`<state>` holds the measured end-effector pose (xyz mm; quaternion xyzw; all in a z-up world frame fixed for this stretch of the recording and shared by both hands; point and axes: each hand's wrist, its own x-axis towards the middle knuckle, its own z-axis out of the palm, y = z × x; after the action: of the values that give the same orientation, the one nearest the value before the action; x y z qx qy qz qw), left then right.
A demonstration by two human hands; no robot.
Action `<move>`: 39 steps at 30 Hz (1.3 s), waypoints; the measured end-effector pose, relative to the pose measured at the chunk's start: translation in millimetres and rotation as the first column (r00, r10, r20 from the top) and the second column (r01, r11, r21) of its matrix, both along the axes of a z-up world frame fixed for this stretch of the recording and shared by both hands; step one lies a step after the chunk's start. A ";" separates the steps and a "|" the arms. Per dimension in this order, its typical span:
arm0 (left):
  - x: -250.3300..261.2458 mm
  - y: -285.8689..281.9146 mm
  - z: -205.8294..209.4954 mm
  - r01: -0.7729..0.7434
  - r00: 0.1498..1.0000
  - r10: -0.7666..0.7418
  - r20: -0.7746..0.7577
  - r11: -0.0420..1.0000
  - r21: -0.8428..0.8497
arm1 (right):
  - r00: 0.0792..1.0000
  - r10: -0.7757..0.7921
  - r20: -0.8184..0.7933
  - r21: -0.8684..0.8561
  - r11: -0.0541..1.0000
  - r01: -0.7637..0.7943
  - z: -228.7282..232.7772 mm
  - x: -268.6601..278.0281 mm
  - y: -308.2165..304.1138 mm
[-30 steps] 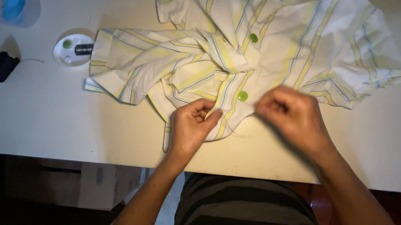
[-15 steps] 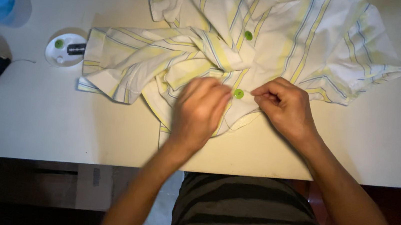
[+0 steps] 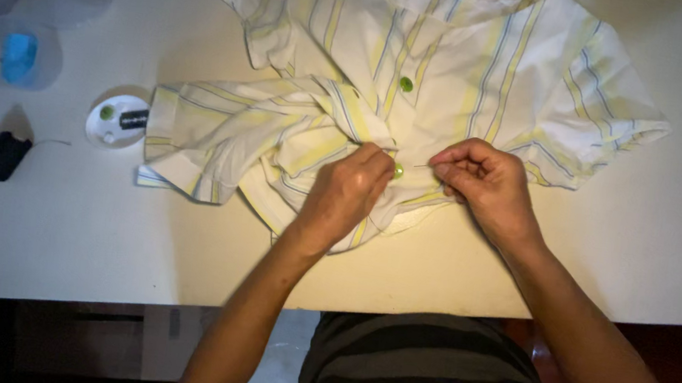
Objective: The person sews a green button onto a striped shirt using a needle and thread. They repeatedly pass the needle through the button and fabric, pull the thread tight, and adjust the shirt to align the button with the buttonhole.
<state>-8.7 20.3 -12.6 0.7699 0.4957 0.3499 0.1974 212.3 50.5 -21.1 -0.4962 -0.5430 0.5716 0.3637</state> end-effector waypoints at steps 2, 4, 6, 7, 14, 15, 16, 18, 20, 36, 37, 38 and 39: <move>-0.7 2.3 2.9 0.031 0.999 -0.031 0.026 1.000 0.005 | 1.000 -0.010 -0.024 -0.034 0.999 0.010 4.0 0.5 7.4; -0.7 3.4 2.1 0.079 0.996 -0.077 -0.050 0.996 0.045 | 1.000 0.008 -0.006 0.013 1.000 -0.008 3.5 0.1 12.7; -1.0 4.4 2.7 0.121 0.982 -0.112 -0.155 0.992 0.048 | 0.999 0.014 -0.042 0.016 1.000 -0.013 1.6 -4.8 22.0; -1.9 5.1 2.9 0.139 0.966 -0.127 -0.224 0.990 0.038 | 0.996 0.009 -0.090 0.003 1.000 -0.009 -0.8 -8.9 27.5; -11.2 19.3 10.3 0.202 0.967 -0.203 -0.152 0.979 -0.025 | 0.973 0.050 -0.225 -0.034 0.998 -0.059 -18.0 -13.0 47.0; -10.6 22.1 11.9 0.251 0.947 -0.250 -0.204 0.968 -0.019 | 0.967 0.035 -0.252 -0.056 0.997 -0.051 -19.2 -11.0 48.0; -9.0 24.6 13.2 0.301 0.921 -0.294 -0.255 0.954 -0.015 | 0.960 0.020 -0.278 -0.078 0.996 -0.044 -20.3 -9.3 49.2; -5.4 25.1 15.6 0.342 0.888 -0.330 -0.322 0.940 -0.019 | 0.955 -0.001 -0.297 -0.126 0.991 -0.038 -23.6 -7.6 47.1; -1.6 28.4 16.9 0.327 0.882 -0.307 -0.357 0.945 -0.005 | 0.960 -0.005 -0.279 -0.154 0.987 -0.040 -24.5 -6.6 48.2; 11.4 44.1 -12.0 0.398 0.354 0.436 0.827 0.731 -0.555 | 0.968 0.045 -0.246 0.142 0.990 -0.010 -1.4 -4.4 30.7; 15.0 43.9 -12.9 0.373 0.371 0.451 0.811 0.727 -0.576 | 0.964 0.047 -0.262 0.124 0.992 -0.015 -1.2 -6.3 31.4; 18.3 44.3 -13.6 0.349 0.388 0.467 0.794 0.723 -0.596 | 0.959 0.049 -0.278 0.106 0.994 -0.020 -0.8 -7.5 31.8; 19.6 45.8 -13.8 0.364 0.374 0.453 0.809 0.731 -0.578 | 0.956 0.028 -0.291 0.080 0.997 -0.005 -1.3 -9.3 33.0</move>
<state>10.9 66.0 -26.4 0.2902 0.4096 0.5152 0.6947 203.0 83.4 -22.3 -0.3872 -0.5095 0.6200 0.4540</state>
